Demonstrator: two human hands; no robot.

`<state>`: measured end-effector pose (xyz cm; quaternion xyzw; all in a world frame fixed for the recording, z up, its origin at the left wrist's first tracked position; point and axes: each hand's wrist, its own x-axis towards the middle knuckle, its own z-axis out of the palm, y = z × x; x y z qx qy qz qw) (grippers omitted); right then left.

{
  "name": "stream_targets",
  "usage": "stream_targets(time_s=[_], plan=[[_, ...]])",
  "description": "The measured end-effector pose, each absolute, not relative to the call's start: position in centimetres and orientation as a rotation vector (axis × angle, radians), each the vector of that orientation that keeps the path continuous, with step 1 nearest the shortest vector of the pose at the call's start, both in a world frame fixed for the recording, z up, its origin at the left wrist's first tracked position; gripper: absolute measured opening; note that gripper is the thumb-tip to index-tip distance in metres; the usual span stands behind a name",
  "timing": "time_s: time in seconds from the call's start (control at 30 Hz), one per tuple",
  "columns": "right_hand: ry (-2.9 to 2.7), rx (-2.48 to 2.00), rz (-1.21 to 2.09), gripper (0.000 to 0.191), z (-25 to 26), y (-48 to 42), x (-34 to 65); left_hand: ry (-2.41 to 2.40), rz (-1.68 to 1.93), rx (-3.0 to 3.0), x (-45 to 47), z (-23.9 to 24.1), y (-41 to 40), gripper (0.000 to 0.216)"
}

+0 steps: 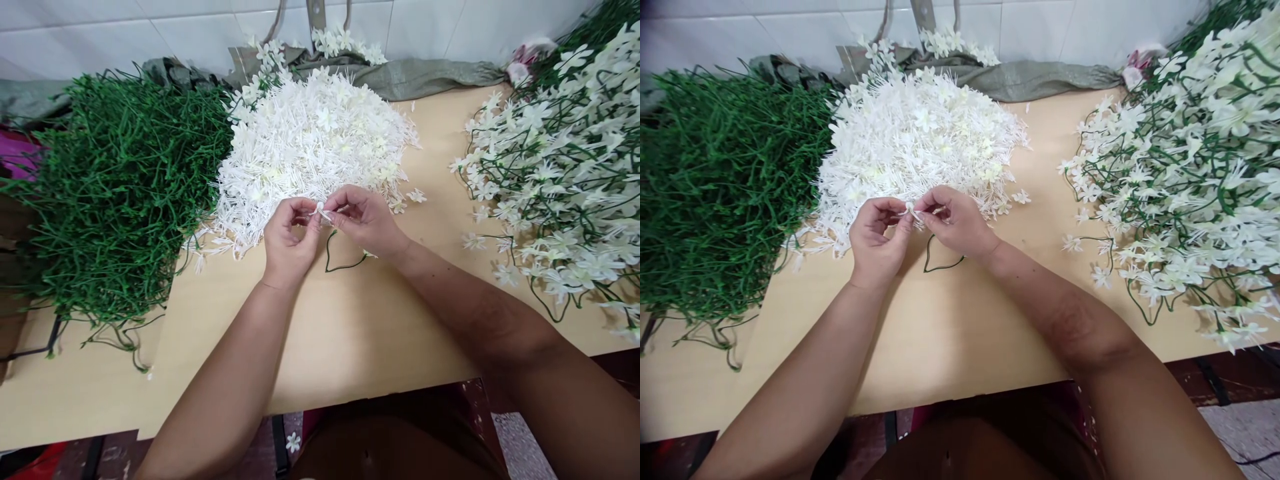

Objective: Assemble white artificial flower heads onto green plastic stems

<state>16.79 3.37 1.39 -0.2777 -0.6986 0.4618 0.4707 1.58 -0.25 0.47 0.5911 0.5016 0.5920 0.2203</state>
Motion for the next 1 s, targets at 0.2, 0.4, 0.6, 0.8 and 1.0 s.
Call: stream_targets(time_s=[0.2,0.4,0.6,0.8,1.0], plan=[[-1.780,-0.570,0.739,0.008,1.2,2.9,16.5,1.331,1.665,1.707,1.4,0.3,-0.5,0.029],[-1.811,-0.576,0.531,0.009,1.0,2.6,16.2,1.406,1.732,1.663,1.5,0.6,-0.6,0.028],[-1.835,-0.489,0.397,0.013,0.9,2.3,16.1,1.416,1.781,1.599,1.5,0.8,-0.8,0.029],[-1.921,-0.493,0.401,0.016,1.1,2.1,16.1,1.373,1.820,1.613,1.8,0.9,-1.0,0.033],[-1.833,-0.622,0.520,0.007,0.8,1.8,15.7,1.366,1.812,1.551,2.1,1.0,-0.6,0.035]])
